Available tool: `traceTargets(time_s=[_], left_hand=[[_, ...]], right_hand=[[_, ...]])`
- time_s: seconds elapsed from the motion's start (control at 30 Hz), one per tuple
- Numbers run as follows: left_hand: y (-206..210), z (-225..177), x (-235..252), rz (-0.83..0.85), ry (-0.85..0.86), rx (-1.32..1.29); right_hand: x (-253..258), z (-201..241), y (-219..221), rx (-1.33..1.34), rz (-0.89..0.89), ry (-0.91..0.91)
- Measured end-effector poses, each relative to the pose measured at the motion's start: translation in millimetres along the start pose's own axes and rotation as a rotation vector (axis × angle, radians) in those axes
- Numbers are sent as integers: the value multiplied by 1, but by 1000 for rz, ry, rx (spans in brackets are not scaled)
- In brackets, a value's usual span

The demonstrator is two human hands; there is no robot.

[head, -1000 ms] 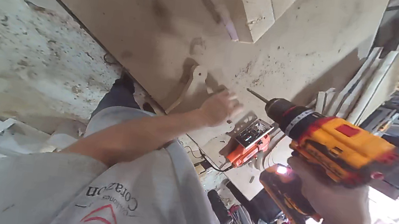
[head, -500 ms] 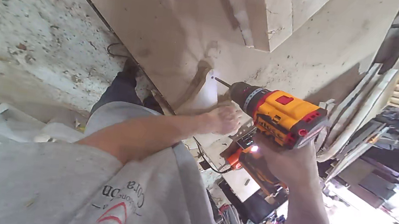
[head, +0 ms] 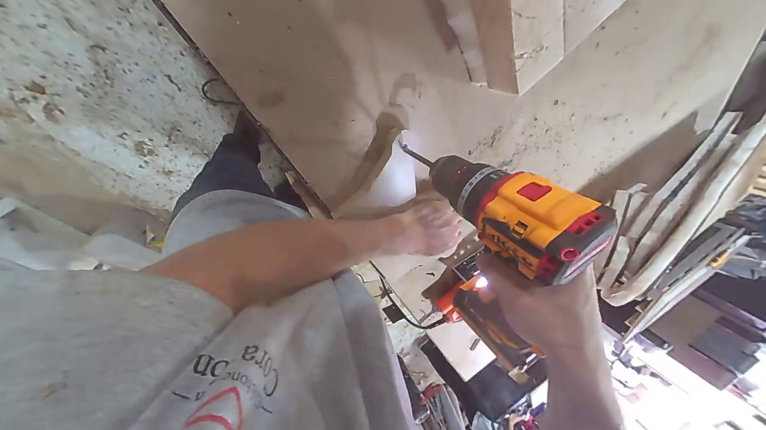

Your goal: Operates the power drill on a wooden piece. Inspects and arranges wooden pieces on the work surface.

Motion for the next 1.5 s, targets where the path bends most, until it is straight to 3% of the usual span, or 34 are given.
traceTargets(time_s=[0.47,0.93,1.13,1.27,1.4,1.47,1.5], left_hand=[[-10,-1,-5,24,19,21],[-33,2,-16,72,94,-124],[-34,8,-17,-67,4,-286],[-32,5,-15,-162,-35,-253],[-49,-7,-23,100,-79,-126],[-54,-21,-26,263,-15,-84],[-38,-27,-18,269,72,-46]], right_hand=[[3,1,-2,-51,28,19],[32,28,-16,-121,247,112],[33,31,-18,-78,255,127],[32,32,-21,-75,239,65],[37,23,-20,-47,262,54],[37,21,-21,-31,269,75],[37,21,-22,-30,271,82]])
Point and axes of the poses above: each hand's wrist, its own x-axis towards the middle knuckle, its own y-axis out of the palm, z = x × y, the point moved 5 cm from there along x, towards the middle knuckle, and after that the axes turned 8 degrees about -y, right-handed, at the moved point
